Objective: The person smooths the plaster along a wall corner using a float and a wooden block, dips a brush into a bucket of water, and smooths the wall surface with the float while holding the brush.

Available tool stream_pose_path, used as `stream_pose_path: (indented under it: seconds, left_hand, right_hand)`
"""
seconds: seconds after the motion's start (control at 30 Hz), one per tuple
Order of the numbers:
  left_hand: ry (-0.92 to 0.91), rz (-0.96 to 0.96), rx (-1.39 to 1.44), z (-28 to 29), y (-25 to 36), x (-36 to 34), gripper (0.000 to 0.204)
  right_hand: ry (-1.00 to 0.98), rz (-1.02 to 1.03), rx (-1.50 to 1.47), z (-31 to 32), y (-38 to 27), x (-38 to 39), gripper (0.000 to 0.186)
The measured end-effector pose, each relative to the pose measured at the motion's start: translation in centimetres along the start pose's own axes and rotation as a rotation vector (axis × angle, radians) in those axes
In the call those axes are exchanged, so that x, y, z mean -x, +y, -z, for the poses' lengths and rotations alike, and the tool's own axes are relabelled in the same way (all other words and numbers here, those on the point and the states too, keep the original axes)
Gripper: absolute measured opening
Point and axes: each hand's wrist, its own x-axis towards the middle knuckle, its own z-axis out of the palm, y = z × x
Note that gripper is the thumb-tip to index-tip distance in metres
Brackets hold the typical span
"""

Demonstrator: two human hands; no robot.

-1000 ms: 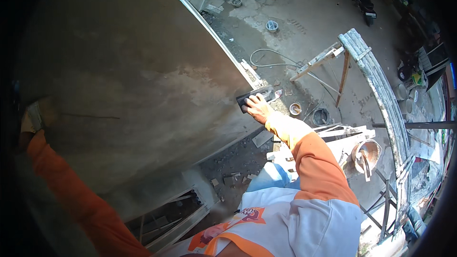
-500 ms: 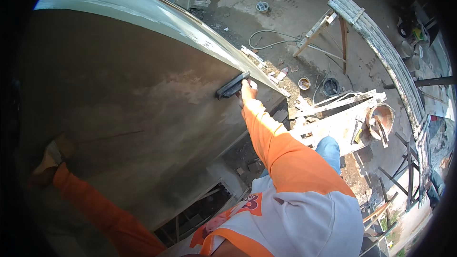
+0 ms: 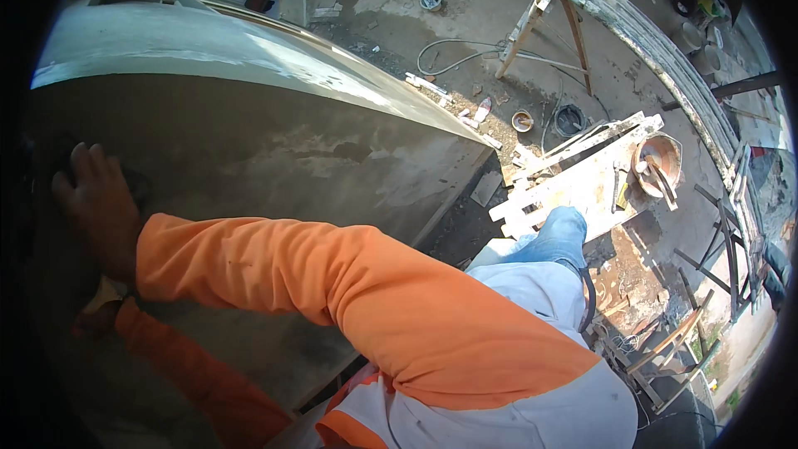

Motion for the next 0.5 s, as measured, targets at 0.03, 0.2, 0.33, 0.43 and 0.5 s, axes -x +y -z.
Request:
stream_pose_path:
  seconds: [0.03, 0.2, 0.33, 0.43, 0.5]
  left_hand:
    - [-0.002, 0.005, 0.007, -0.6, 0.4, -0.3, 0.049]
    - [-0.001, 0.018, -0.038, 1.0, -1.6, -0.6, 0.051]
    - [0.024, -0.009, -0.03, 3.9, -1.2, -3.0, 0.053]
    - [-0.005, -0.029, -0.016, 3.9, -4.6, -2.2, 0.054]
    - [-0.023, 0.189, 0.121, 2.3, -1.2, 1.1, 0.052]
  right_hand:
    - [0.205, 0.196, -0.021, -2.5, -4.4, -0.6, 0.016]
    - [-0.42, 0.05, -0.575, 10.1, -0.9, -1.4, 0.033]
    - [-0.448, -1.349, -0.687, 28.4, 18.0, 3.9, 0.028]
    - [0.107, -1.449, -0.386, 43.6, 29.4, 7.2, 0.025]
    - [0.191, -1.521, -0.522, 42.5, 25.6, 2.6, 0.027]
